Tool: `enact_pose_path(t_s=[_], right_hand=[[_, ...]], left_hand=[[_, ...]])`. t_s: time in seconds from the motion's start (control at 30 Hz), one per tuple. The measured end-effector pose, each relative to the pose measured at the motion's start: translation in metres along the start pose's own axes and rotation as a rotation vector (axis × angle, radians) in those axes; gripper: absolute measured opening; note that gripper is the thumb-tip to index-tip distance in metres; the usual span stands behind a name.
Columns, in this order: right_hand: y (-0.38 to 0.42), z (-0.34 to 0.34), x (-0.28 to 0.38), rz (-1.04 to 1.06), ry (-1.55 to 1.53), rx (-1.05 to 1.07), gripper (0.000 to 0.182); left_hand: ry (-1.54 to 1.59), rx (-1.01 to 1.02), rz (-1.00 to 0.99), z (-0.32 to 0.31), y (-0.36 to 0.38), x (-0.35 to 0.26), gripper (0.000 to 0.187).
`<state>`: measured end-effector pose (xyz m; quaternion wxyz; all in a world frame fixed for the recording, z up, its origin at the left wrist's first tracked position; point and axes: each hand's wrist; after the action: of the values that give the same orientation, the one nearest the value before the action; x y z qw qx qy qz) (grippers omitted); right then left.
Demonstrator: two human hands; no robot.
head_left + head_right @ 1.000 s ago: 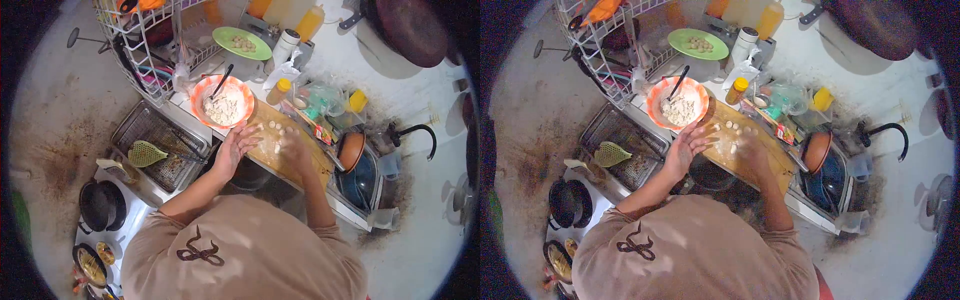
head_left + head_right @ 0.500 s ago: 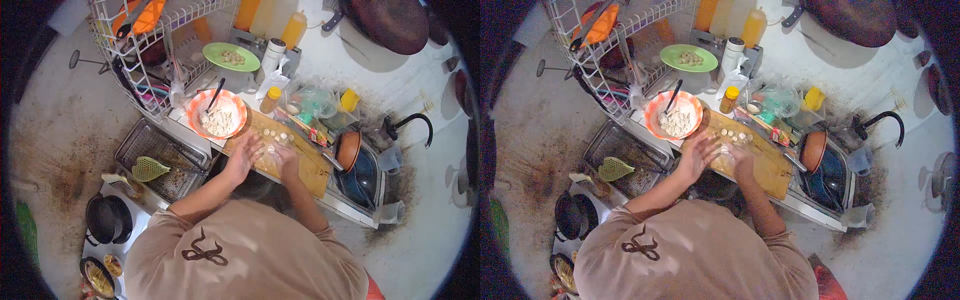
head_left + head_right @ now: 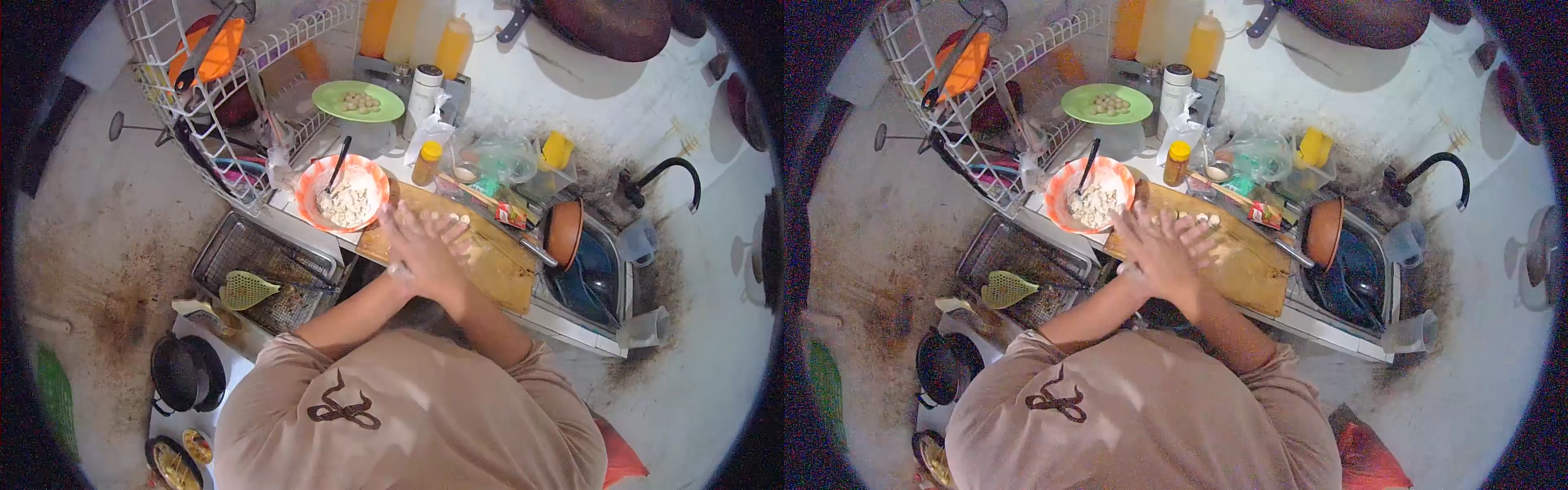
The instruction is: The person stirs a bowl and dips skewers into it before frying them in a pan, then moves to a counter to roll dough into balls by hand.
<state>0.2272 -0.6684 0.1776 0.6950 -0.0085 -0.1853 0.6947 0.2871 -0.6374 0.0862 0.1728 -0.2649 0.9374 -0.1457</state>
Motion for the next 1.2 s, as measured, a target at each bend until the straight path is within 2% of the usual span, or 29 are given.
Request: enact_pose_path(t_s=[0.07, 0.1, 0.2, 0.27, 0.3, 0.33, 0.37, 0.47, 0.5, 0.6, 0.67, 0.77, 0.87, 1.0, 1.07, 1.1, 1.2], right_hand=[[0.003, 0.003, 0.009, 0.185, -0.03, 0.032, 0.078], [0.01, 0.012, 0.006, 0.223, 0.04, 0.06, 0.082], [0.004, 0.013, -0.015, -0.052, 0.115, -0.073, 0.082], [0.002, 0.017, -0.013, -0.034, 0.089, -0.061, 0.081], [0.0, 0.015, -0.005, 0.0, 0.067, -0.055, 0.081], [-0.003, 0.012, 0.003, 0.039, 0.046, -0.052, 0.081], [-0.004, 0.005, 0.006, 0.142, 0.159, -0.009, 0.079], [0.017, 0.022, 0.011, 0.227, 0.033, 0.026, 0.075], [0.02, 0.025, 0.004, 0.117, 0.103, 0.0, 0.076], [0.01, 0.025, -0.017, -0.006, 0.119, -0.097, 0.08], [0.01, 0.02, -0.007, 0.078, 0.092, -0.053, 0.079], [0.018, 0.021, 0.009, 0.234, 0.093, -0.044, 0.079], [0.018, 0.011, -0.011, 0.071, 0.282, 0.011, 0.077], [0.007, 0.019, -0.014, 0.035, -0.242, -0.156, 0.073], [-0.004, 0.023, -0.014, 0.033, -0.5, -0.242, 0.072], [-0.004, 0.023, -0.018, 0.029, -0.438, -0.2, 0.069], [0.014, 0.025, -0.041, 0.014, -0.25, -0.068, 0.064]], left_hand=[[0.078, 0.135, -0.05, 0.01, -0.003, 0.0, 0.058], [0.081, 0.186, -0.024, 0.005, -0.003, -0.006, 0.051], [0.111, 0.338, 0.042, -0.015, -0.003, -0.017, 0.034], [0.141, 0.433, 0.091, -0.025, 0.0, -0.015, 0.031], [0.016, 0.402, 0.088, -0.02, 0.0, -0.008, 0.031], [-0.112, 0.372, 0.082, -0.013, 0.0, 0.002, 0.041], [-0.242, 0.339, 0.076, -0.005, 0.001, 0.008, 0.055], [0.139, 0.0, 0.038, -0.015, 0.005, -0.005, 0.081], [0.449, -0.335, 0.082, -0.062, 0.002, -0.026, 0.081], [0.094, -0.101, 0.112, -0.052, 0.009, -0.012, 0.08], [0.147, -0.078, -0.005, -0.045, 0.006, 0.001, 0.077], [0.108, -0.09, -0.072, -0.049, 0.0, 0.002, 0.075], [0.021, -0.136, -0.088, -0.06, -0.002, -0.002, 0.074], [0.089, -0.211, -0.174, -0.056, -0.004, 0.009, 0.072], [0.186, -0.127, -0.068, -0.052, 0.001, 0.003, 0.076], [0.234, -0.087, -0.017, -0.051, 0.004, -0.001, 0.079], [0.175, -0.278, 0.023, -0.046, 0.006, -0.014, 0.086]])
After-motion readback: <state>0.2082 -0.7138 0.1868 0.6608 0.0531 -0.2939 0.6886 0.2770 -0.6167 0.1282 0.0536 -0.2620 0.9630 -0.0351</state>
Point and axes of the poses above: each hand's wrist, its own y-axis away from the middle knuckle, its own z-axis out of the back of the hand, x = y × z, and after that the axes turned 5 degrees about -z, right-handed
